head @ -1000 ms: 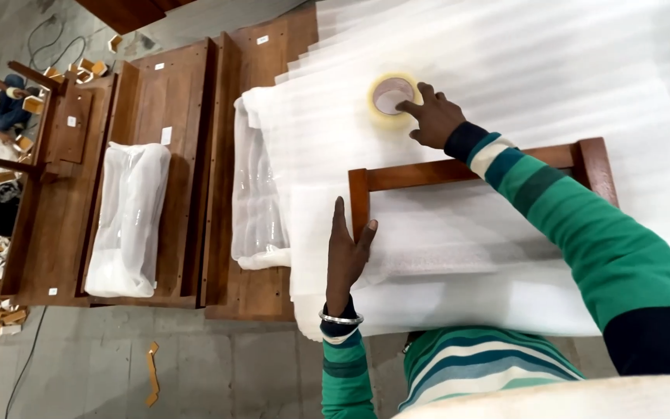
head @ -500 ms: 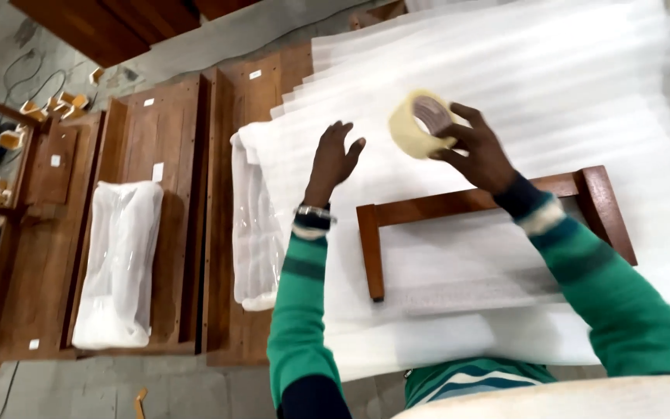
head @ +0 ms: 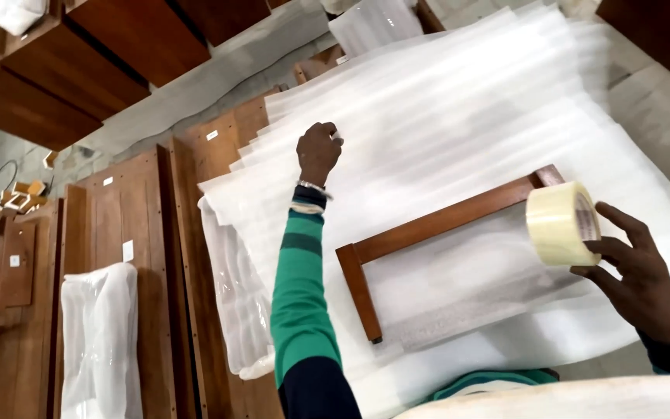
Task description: The person wraps wooden furniture components in protective foam and secures them with tape.
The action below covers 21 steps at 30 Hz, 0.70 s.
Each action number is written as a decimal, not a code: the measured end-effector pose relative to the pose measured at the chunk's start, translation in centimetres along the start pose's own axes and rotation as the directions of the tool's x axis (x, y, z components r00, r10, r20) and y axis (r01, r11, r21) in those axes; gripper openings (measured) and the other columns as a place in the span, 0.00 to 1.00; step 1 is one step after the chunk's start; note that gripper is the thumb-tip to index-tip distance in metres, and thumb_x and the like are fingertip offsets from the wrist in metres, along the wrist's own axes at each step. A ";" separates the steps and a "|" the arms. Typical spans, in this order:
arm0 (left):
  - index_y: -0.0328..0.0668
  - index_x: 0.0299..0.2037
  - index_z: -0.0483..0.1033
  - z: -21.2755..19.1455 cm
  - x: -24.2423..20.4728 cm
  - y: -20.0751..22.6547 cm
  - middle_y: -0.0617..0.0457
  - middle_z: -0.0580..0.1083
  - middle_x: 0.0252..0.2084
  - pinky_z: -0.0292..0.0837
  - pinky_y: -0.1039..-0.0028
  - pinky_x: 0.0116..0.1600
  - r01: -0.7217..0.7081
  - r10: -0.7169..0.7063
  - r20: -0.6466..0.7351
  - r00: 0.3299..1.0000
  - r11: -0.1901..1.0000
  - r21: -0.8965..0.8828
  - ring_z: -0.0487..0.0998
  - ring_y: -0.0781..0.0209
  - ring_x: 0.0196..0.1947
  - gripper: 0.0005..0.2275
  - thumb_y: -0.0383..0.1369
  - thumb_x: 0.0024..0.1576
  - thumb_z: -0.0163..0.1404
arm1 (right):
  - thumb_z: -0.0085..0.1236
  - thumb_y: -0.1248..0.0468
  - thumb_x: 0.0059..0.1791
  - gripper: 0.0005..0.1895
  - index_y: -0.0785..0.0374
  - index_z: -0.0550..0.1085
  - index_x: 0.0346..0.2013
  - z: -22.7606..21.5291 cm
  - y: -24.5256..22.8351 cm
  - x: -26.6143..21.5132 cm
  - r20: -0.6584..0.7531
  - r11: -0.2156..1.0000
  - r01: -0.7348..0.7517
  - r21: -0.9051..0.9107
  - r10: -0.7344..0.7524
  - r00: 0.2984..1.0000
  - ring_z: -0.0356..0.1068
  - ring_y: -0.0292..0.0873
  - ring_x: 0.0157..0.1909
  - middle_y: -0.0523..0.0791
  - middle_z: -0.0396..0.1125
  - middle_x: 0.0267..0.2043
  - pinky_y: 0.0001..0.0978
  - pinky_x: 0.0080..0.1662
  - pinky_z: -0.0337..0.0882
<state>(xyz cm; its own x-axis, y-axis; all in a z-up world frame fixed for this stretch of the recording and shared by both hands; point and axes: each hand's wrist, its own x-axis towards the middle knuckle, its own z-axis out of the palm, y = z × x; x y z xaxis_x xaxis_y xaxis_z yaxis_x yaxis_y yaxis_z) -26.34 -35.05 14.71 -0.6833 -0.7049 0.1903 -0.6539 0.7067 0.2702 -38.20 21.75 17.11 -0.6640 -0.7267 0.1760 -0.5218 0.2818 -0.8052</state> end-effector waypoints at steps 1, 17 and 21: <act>0.46 0.40 0.82 -1.1 -0.5 0.6 0.51 0.76 0.43 0.73 0.56 0.50 0.015 -0.009 0.058 0.998 0.994 -0.105 0.76 0.48 0.45 0.09 0.38 0.53 0.60 | 0.66 0.71 0.40 0.19 0.67 0.75 0.45 -0.1 0.4 -0.7 -0.054 0.999 0.023 0.023 -0.021 0.998 0.66 0.47 0.67 0.48 0.50 0.78 0.38 0.58 0.77; 0.48 0.57 0.79 -18.1 -29.7 14.6 0.51 0.71 0.33 0.68 0.61 0.42 -0.782 0.801 0.128 0.584 0.598 -0.175 0.72 0.53 0.32 0.21 0.25 0.52 0.51 | 0.58 0.70 0.55 0.12 0.69 0.73 0.53 -8.4 -0.6 -8.1 -0.247 0.920 0.218 0.327 -0.139 0.959 0.68 0.41 0.63 0.49 0.64 0.67 0.29 0.58 0.72; 0.40 0.56 0.76 -13.9 -34.7 14.4 0.49 0.71 0.38 0.68 0.63 0.47 -0.789 0.823 0.206 0.529 0.566 -0.237 0.72 0.54 0.37 0.17 0.25 0.55 0.50 | 0.55 0.69 0.55 0.15 0.69 0.72 0.57 -5.5 -6.6 -7.8 -0.178 0.870 0.295 0.396 -0.243 0.954 0.70 0.43 0.62 0.49 0.68 0.63 0.33 0.61 0.72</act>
<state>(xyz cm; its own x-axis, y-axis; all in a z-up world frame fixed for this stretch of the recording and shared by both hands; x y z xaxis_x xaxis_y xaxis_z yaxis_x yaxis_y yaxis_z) -7.52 -1.19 25.16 -0.9666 0.2212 0.1291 0.2460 0.9423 0.2269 -32.53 28.97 24.10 -0.6018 -0.6501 0.4640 -0.4378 -0.2174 -0.8724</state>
